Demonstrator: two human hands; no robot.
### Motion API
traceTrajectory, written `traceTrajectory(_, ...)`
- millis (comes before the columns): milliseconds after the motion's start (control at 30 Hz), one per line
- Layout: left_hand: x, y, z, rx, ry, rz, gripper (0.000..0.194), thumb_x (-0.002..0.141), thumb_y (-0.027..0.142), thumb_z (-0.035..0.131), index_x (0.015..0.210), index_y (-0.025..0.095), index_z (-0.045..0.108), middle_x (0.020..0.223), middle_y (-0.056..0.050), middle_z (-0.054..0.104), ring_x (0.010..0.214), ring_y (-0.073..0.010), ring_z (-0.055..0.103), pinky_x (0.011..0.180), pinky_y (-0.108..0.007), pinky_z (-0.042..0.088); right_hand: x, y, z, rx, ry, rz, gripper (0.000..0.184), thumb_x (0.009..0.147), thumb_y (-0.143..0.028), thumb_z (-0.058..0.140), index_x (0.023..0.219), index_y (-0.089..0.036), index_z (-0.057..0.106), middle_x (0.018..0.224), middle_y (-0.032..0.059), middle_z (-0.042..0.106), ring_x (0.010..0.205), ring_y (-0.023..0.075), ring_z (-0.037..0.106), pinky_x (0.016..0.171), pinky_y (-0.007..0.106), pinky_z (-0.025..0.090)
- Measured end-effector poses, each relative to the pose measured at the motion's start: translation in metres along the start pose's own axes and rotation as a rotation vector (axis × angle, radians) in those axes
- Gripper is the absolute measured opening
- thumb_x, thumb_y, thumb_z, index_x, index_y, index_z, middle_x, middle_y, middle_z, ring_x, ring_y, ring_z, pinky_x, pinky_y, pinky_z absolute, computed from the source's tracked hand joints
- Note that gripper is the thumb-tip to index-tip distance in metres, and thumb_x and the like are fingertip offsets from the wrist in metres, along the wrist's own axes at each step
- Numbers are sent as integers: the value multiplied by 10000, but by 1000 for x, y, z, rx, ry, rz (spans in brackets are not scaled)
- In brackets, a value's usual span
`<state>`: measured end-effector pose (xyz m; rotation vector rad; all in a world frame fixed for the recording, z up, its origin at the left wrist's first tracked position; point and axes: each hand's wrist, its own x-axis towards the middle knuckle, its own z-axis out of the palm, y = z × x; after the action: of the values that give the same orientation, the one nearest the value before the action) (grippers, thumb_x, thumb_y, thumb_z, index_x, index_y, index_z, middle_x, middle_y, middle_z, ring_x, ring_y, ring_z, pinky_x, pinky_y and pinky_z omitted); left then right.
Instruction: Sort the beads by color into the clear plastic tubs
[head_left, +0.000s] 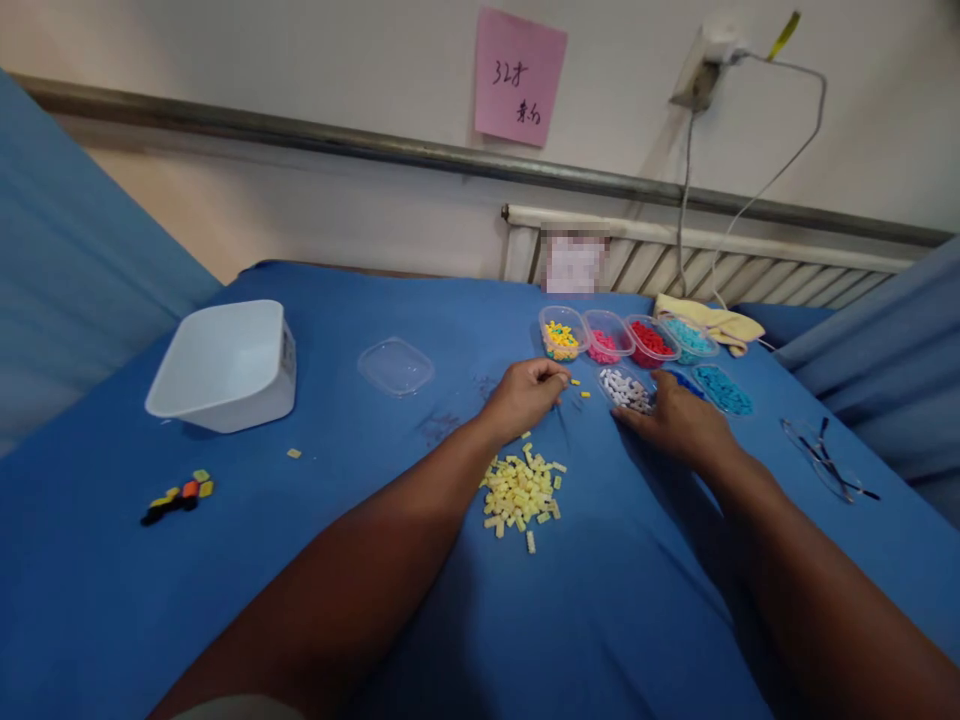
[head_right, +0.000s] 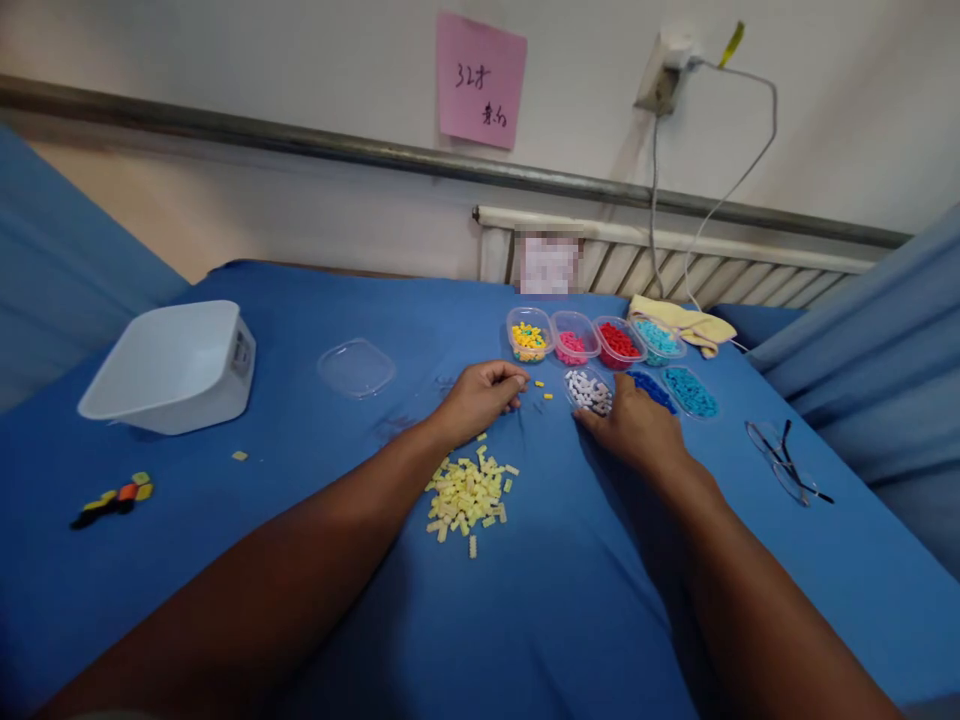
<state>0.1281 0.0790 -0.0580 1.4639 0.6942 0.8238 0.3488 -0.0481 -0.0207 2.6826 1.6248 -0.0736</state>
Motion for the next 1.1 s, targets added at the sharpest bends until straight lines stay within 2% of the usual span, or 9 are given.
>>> traceTrajectory(100,-2,3,0,6,-2,-4,132,958,255,691,987,147,760,874,-21,725,673,-110,639,698,-247,499,4,-1,-2,24,-12,27,1030,975,-767,617,1663,-38,384,1431,326,713,1282,466,740,1000,518,579)
traceTrajectory(267,-1,3,1,7,-3,-4,124,959,240,678,983,149,758,819,-9,701,667,-116,631,701,-248,496,-4,-7,-4,6,-13,20,982,970,-708,630,1654,-41,402,1436,319,716,1285,463,742,1018,512,576)
traceTrajectory(433,0,1,1,16,-7,3,139,959,262,679,969,146,756,798,-2,687,673,-126,635,684,-253,482,-16,15,-11,61,34,-18,973,945,-722,652,1666,-113,418,1431,255,742,1288,446,742,1019,507,586)
traceTrajectory(533,1,-1,2,26,-22,6,159,961,272,673,971,143,765,776,0,674,677,-129,630,668,-253,463,-5,35,-30,43,65,-62,971,945,-736,658,1652,-110,430,1428,249,745,1265,440,750,1003,497,587)
traceTrajectory(633,2,-2,2,33,-40,11,192,961,302,676,989,141,777,769,0,664,679,-133,624,653,-255,447,19,39,-60,-150,77,-86,927,963,-697,660,1625,-84,447,1420,268,742,1225,438,759,931,475,591)
traceTrajectory(767,2,-3,1,37,-45,20,214,953,327,670,994,143,772,779,-1,664,677,-134,619,651,-260,448,53,21,-91,-339,84,-141,800,972,-669,665,1504,-86,544,1365,288,745,1179,465,755,850,479,579)
traceTrajectory(900,1,-2,0,50,-47,30,200,946,317,665,965,146,768,763,-2,663,675,-136,618,654,-261,447,77,-1,-101,-471,83,-288,747,983,-657,684,1419,-59,585,1330,319,725,1152,464,750,849,481,575)
traceTrajectory(1000,1,-2,0,60,-53,26,211,952,322,656,975,146,768,761,-7,670,676,-141,621,652,-263,451,91,-15,-103,-479,91,-353,637,952,-463,782,1384,-28,607,1298,354,709,1162,486,741,905,515,557)
traceTrajectory(1100,1,-4,0,74,-58,29,217,952,321,653,995,147,776,753,-6,676,679,-144,623,653,-264,449,97,-27,-102,-455,101,-386,477,945,-268,781,1332,-27,641,1270,362,706,1149,476,739,935,511,525)
